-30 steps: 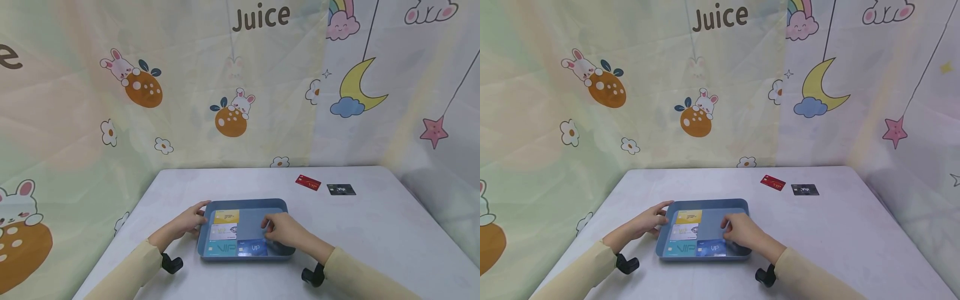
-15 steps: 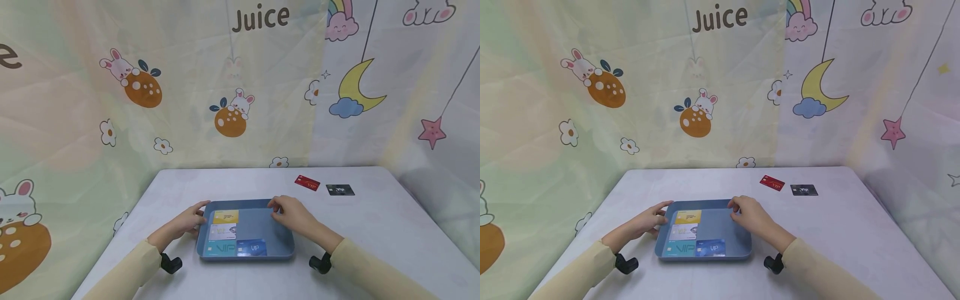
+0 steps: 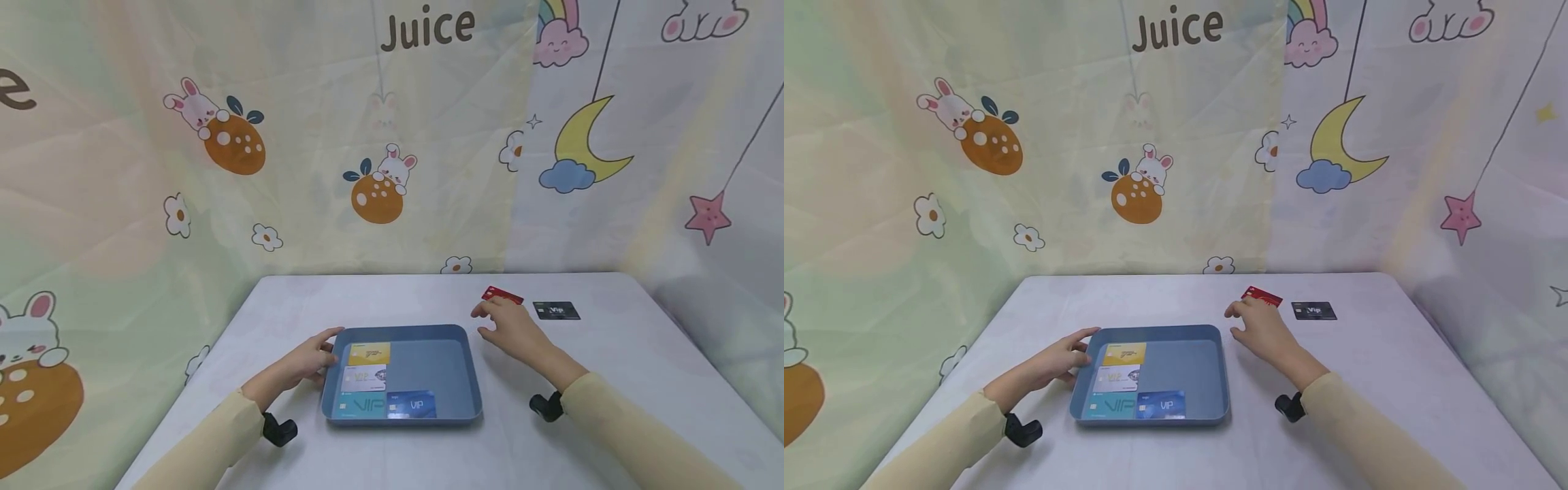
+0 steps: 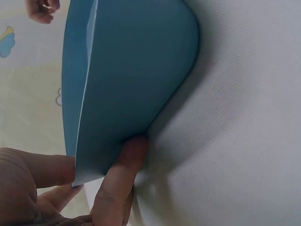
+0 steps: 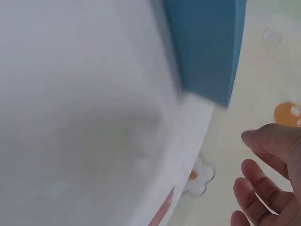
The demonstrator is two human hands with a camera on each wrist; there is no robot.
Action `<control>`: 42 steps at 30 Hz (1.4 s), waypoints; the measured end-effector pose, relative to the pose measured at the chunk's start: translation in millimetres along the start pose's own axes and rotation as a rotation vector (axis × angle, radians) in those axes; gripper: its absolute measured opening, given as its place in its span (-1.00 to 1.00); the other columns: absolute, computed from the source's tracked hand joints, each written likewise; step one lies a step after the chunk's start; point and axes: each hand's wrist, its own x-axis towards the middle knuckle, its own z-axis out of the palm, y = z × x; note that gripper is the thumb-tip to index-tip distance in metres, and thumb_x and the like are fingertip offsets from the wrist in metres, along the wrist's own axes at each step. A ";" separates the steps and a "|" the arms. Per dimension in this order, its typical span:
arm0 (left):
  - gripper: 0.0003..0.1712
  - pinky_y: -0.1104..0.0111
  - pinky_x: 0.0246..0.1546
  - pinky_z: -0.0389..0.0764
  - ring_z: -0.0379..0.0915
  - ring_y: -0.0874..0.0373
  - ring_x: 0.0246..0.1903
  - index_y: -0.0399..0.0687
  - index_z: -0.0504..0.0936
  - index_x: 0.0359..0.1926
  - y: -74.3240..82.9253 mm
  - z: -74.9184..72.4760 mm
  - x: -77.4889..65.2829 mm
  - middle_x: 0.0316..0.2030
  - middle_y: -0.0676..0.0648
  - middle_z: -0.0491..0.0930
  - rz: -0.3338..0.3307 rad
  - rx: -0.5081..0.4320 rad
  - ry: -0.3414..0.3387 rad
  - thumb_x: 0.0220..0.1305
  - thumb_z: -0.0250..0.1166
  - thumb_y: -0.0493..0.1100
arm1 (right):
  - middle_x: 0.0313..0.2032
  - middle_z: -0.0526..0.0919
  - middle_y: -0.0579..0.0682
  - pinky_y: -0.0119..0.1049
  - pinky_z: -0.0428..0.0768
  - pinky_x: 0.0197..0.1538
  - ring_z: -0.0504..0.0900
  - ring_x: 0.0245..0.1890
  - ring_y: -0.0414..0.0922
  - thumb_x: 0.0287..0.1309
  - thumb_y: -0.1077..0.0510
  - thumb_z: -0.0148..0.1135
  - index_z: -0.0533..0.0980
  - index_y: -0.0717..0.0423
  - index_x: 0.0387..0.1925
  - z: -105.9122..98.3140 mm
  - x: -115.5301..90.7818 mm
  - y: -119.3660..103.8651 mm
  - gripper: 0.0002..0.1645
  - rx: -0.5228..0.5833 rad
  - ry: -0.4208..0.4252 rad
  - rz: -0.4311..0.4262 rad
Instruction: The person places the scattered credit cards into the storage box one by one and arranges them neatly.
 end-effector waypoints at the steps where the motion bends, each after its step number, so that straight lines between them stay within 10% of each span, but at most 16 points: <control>1: -0.16 0.22 -0.35 0.65 0.48 -0.11 0.01 0.08 0.19 0.60 -0.4 -0.5 0.1 0.32 -0.38 0.37 -0.001 -0.003 0.000 0.34 0.20 -0.35 | -0.03 0.71 0.11 0.18 0.58 0.16 0.64 0.05 0.14 0.14 0.22 0.49 0.66 0.07 -0.02 -0.3 1.7 5.3 -0.66 -0.021 0.004 -0.002; 13: -0.14 0.21 -0.34 0.66 0.49 -0.10 0.02 0.08 0.20 0.60 0.5 -2.5 -0.2 0.32 -0.38 0.36 0.007 0.002 -0.002 0.32 0.21 -0.35 | 0.18 0.52 0.44 0.45 0.45 0.15 0.51 0.17 0.42 0.35 0.16 0.25 0.53 0.19 0.24 -6.9 4.9 63.8 -0.54 -0.109 -0.155 0.095; 33: -0.15 0.18 -0.31 0.69 0.49 -0.12 0.04 0.07 0.20 0.59 2.7 0.4 -0.4 0.33 -0.39 0.36 0.005 -0.009 -0.007 0.33 0.19 -0.37 | 0.51 -0.15 0.56 0.59 -0.19 0.38 -0.30 0.43 0.67 0.40 0.31 -0.15 -0.06 0.42 0.56 -33.2 -5.2 153.8 -0.23 -0.068 -0.378 0.334; 42: -0.15 0.19 -0.32 0.69 0.50 -0.12 0.03 0.06 0.20 0.59 3.6 -0.1 -2.0 0.34 -0.40 0.35 -0.004 -0.008 -0.003 0.33 0.20 -0.37 | 0.47 0.07 0.57 0.59 -0.21 0.38 -0.16 0.44 0.65 0.35 0.35 -0.20 0.03 0.42 0.53 -32.4 -8.5 168.1 -0.26 -0.075 -0.373 0.330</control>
